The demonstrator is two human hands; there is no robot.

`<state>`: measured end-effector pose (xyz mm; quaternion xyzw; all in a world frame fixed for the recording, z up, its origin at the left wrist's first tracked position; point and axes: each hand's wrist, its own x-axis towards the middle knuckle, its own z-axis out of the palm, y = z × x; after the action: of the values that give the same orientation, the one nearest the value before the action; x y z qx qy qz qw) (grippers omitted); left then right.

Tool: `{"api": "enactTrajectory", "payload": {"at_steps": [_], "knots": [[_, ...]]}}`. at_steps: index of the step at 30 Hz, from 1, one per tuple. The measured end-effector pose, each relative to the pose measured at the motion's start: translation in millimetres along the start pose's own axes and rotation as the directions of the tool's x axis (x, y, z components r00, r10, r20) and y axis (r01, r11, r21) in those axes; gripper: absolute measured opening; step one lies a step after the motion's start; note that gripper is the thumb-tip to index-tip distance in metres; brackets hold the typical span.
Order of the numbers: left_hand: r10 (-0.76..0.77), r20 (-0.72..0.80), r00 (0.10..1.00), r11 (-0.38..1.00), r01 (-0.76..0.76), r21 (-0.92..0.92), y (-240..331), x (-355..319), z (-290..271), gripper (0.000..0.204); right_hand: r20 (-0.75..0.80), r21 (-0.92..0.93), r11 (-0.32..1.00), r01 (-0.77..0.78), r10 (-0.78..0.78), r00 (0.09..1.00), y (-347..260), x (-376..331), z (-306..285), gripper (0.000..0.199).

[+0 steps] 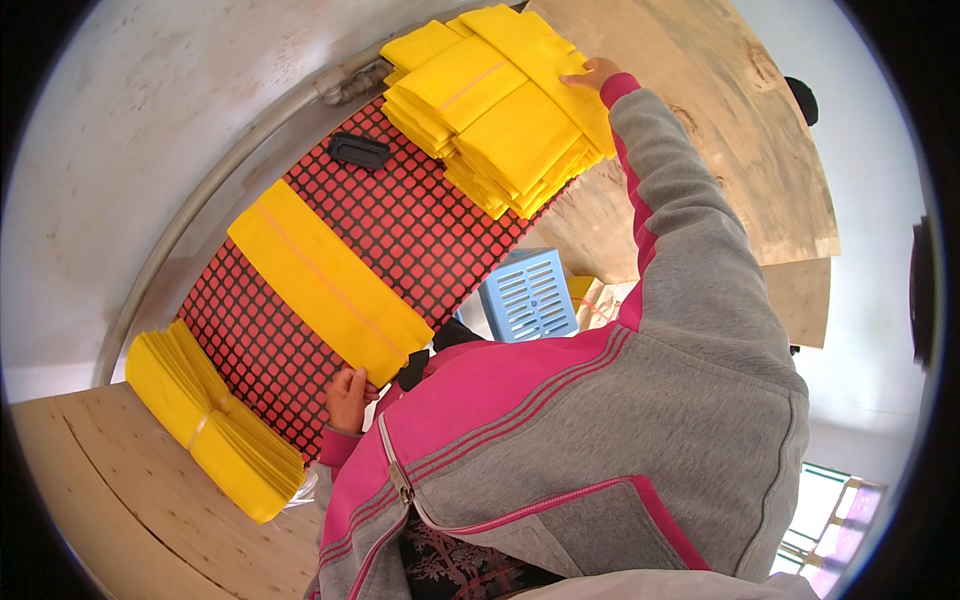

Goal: The person repeatedly gathers yellow paper sheets, aligns them into neat stacks, and secures each bundle with a white plastic tie. The person then places the completed bundles to the left side of the table and continues the process with additional sheets.

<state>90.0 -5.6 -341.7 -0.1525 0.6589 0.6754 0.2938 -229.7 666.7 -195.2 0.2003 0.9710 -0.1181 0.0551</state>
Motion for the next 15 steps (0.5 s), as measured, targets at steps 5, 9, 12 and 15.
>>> {"api": "enactTrajectory", "payload": {"at_steps": [5,9,12,15], "knots": [[-0.014,0.000,1.000,0.999,0.014,-0.051,-11.8,4.7,-5.9,0.027,0.104,-0.016,1.000,-0.020,0.021,0.994,2.3,10.9,-8.0,0.102],[0.019,0.011,1.000,1.000,-0.019,-0.022,-15.2,5.8,-9.3,0.028,0.324,0.214,0.972,-0.098,0.024,0.946,0.9,6.3,-17.4,0.097],[0.043,0.043,0.998,0.999,-0.042,-0.022,-13.2,5.5,-10.2,0.028,0.464,0.448,0.878,-0.171,-0.065,0.883,-1.7,-9.8,-25.7,0.093],[-0.030,0.033,0.999,0.994,0.033,-0.106,-7.7,3.1,-12.3,0.028,0.388,0.628,0.718,-0.300,0.046,0.921,-23.7,-34.4,-9.2,0.085]]}}
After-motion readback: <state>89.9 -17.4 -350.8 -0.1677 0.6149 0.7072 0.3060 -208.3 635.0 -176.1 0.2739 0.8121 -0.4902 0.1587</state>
